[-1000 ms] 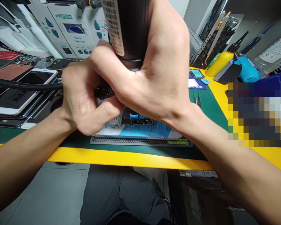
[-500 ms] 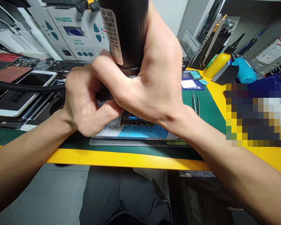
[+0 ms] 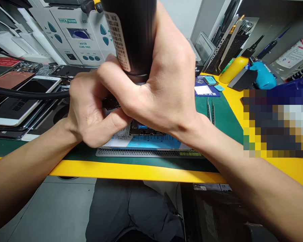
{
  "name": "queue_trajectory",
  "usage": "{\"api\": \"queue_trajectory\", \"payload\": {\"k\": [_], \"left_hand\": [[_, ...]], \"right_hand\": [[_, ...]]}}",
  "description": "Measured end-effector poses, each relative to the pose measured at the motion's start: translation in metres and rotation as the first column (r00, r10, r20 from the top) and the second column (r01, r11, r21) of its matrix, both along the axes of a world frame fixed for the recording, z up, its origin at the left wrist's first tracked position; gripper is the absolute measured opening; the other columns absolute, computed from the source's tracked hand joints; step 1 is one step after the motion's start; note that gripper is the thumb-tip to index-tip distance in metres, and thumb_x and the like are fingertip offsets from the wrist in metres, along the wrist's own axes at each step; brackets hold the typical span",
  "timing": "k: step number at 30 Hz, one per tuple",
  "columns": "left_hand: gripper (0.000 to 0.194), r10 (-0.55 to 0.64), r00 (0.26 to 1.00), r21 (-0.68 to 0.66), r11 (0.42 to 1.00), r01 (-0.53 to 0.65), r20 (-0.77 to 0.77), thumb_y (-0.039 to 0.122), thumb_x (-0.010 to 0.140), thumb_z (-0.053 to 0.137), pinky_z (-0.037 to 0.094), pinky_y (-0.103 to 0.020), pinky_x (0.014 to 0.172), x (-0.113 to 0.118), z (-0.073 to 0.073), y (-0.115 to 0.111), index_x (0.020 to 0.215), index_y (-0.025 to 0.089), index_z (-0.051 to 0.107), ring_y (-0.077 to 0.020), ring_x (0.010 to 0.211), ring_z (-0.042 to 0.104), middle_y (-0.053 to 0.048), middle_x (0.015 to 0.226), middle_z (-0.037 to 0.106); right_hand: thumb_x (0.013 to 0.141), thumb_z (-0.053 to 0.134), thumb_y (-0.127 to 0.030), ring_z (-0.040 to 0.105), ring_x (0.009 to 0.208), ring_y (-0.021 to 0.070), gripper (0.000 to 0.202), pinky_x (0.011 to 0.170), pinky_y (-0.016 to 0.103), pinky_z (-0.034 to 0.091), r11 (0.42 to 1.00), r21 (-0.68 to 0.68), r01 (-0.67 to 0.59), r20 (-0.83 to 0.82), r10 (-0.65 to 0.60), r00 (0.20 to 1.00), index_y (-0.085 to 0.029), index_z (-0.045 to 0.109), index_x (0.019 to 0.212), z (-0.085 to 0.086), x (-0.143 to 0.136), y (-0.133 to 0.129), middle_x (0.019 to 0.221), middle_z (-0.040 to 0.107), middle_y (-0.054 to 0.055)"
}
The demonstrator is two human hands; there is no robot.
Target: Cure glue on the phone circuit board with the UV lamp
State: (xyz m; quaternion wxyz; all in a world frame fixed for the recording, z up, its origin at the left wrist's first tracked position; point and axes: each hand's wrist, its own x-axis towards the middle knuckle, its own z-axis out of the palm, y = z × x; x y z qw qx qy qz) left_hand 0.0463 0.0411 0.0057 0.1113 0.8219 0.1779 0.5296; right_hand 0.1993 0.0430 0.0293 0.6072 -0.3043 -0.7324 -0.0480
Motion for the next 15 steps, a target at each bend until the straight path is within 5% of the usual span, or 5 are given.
{"api": "queue_trajectory", "payload": {"k": [4, 15], "left_hand": [[0.019, 0.006, 0.999, -0.057, 0.998, -0.009, -0.048, 0.026, 0.078, 0.065, 0.034, -0.030, 0.057, -0.0011, 0.0031, -0.0011, 0.084, 0.025, 0.047, -0.0124, 0.058, 0.037, 0.005, 0.064, 0.043], [0.020, 0.009, 0.997, -0.042, 0.999, -0.012, -0.079, 0.029, 0.079, 0.066, 0.034, -0.033, 0.056, -0.0041, 0.0045, -0.0014, 0.083, 0.026, 0.047, -0.0135, 0.057, 0.038, 0.004, 0.065, 0.044]], "right_hand": [[0.079, 0.057, -0.021, 0.045, 0.073, 0.0211, 0.033, 0.076, 0.037, 0.045, 0.997, -0.044, 0.066, 0.056, -0.064, 0.996, -0.032, 0.026, 0.074, 0.0008, 0.0005, -0.0040, 0.074, 0.029, -0.001], [0.079, 0.062, -0.021, 0.049, 0.076, 0.0200, 0.035, 0.080, 0.033, 0.050, 0.995, -0.095, 0.010, -0.012, -0.012, 1.000, -0.033, 0.029, 0.073, 0.0020, -0.0011, -0.0084, 0.077, 0.045, 0.000]]}}
